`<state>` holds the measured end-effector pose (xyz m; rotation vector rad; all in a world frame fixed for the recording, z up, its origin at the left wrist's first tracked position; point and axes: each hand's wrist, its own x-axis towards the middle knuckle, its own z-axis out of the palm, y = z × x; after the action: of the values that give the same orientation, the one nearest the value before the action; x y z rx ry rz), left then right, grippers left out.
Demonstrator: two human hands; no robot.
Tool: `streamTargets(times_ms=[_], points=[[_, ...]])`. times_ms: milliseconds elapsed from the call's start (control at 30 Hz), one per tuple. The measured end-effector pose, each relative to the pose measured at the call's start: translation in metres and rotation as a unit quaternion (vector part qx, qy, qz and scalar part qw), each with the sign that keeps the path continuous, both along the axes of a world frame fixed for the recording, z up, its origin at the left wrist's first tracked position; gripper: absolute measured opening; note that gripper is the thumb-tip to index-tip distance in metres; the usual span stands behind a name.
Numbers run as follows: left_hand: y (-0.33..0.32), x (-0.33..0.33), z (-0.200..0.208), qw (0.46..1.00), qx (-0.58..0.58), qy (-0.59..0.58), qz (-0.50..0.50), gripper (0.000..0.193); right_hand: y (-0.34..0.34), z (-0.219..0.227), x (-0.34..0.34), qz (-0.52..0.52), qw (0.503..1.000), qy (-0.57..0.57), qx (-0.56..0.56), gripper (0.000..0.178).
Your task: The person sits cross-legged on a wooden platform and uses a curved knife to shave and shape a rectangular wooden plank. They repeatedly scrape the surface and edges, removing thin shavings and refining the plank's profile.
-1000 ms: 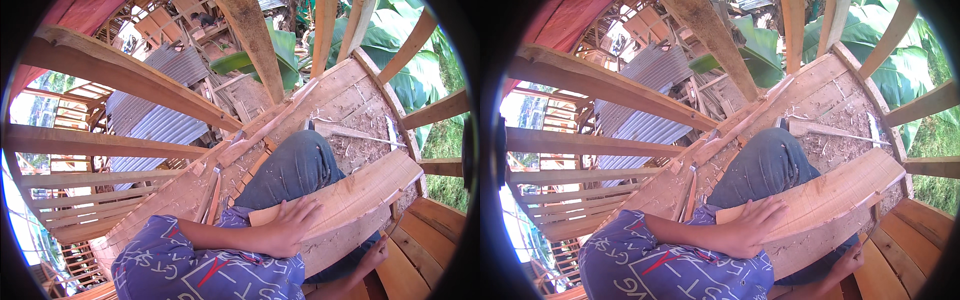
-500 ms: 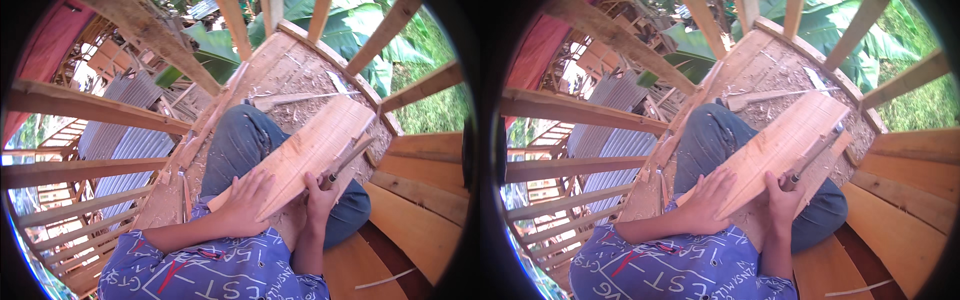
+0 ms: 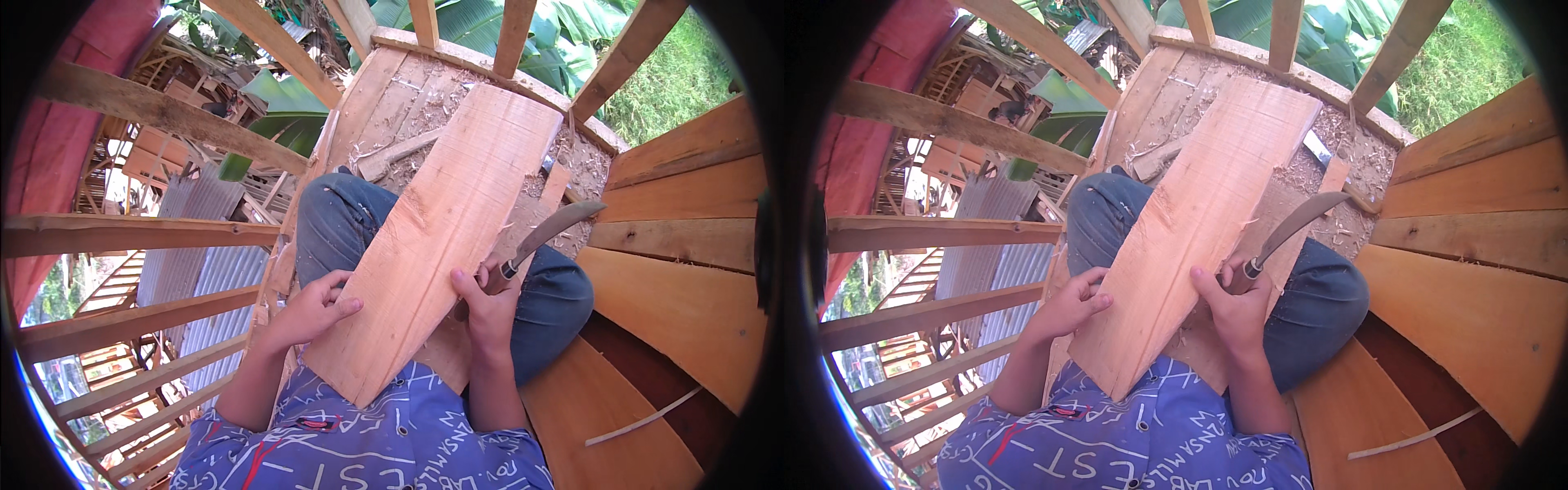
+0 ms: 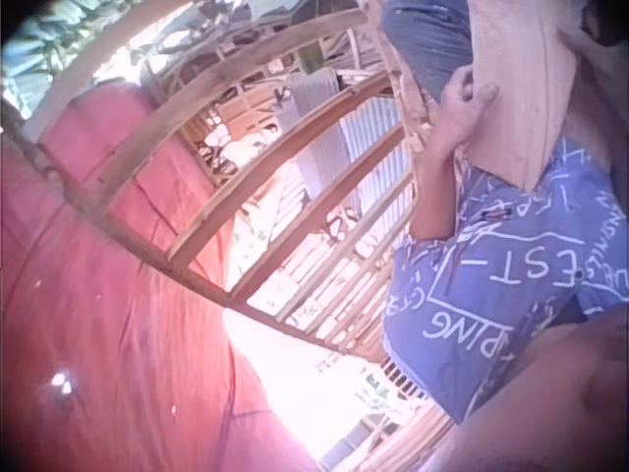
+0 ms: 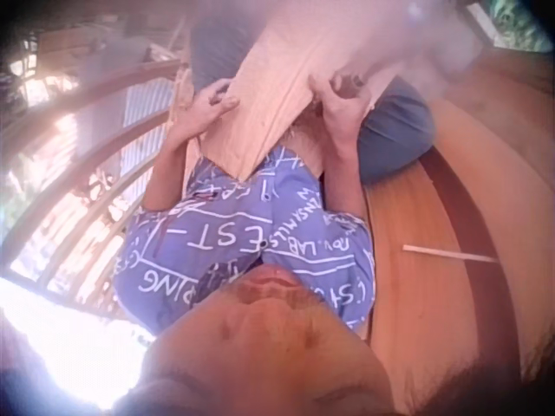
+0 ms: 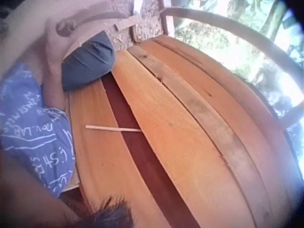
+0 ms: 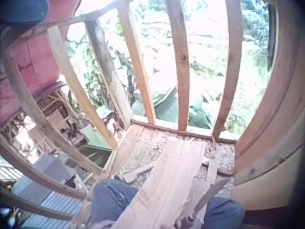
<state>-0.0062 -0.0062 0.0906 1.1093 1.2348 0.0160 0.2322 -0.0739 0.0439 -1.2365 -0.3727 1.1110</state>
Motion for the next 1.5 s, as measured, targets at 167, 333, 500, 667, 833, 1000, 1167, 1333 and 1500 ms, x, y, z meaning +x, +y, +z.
streamTargets(times_ms=[167,333,500,667,833,1000,1167,1333,1500], points=[[0.004,-0.007,-0.001,0.999,-0.003,-0.037,-0.01,0.046,-0.003,-0.009,-0.002,0.004,0.999,0.032,0.025,0.039],[0.007,-0.005,0.007,0.998,0.005,-0.061,0.01,0.048,-0.002,-0.005,0.004,0.036,0.995,0.087,0.04,0.037],[0.019,-0.02,0.001,0.997,-0.017,-0.021,-0.078,0.057,-0.003,0.016,0.005,0.117,0.991,0.059,-0.001,0.038],[0.015,-0.005,0.023,0.959,0.196,0.093,-0.181,0.084,-0.001,0.001,-0.016,0.095,0.994,0.001,-0.046,0.04],[-0.017,0.021,0.055,0.886,0.299,0.149,-0.322,0.09,0.004,0.01,-0.017,0.102,0.99,0.006,-0.1,0.038],[-0.03,0.019,0.047,0.897,0.321,0.139,-0.272,0.078,0.003,-0.004,-0.02,0.16,0.986,-0.052,0.007,0.027],[-0.024,0.013,0.049,0.901,0.342,0.13,-0.232,0.075,-0.009,0.001,-0.001,0.221,0.963,-0.145,-0.051,0.023],[-0.02,0.006,0.043,0.91,0.316,0.13,-0.236,0.073,-0.013,0.019,0.009,0.299,0.883,-0.357,-0.064,0.022],[-0.021,-0.002,0.034,0.917,0.319,0.112,-0.212,0.073,-0.008,0.025,0.01,0.266,0.873,-0.396,-0.1,0.02]])
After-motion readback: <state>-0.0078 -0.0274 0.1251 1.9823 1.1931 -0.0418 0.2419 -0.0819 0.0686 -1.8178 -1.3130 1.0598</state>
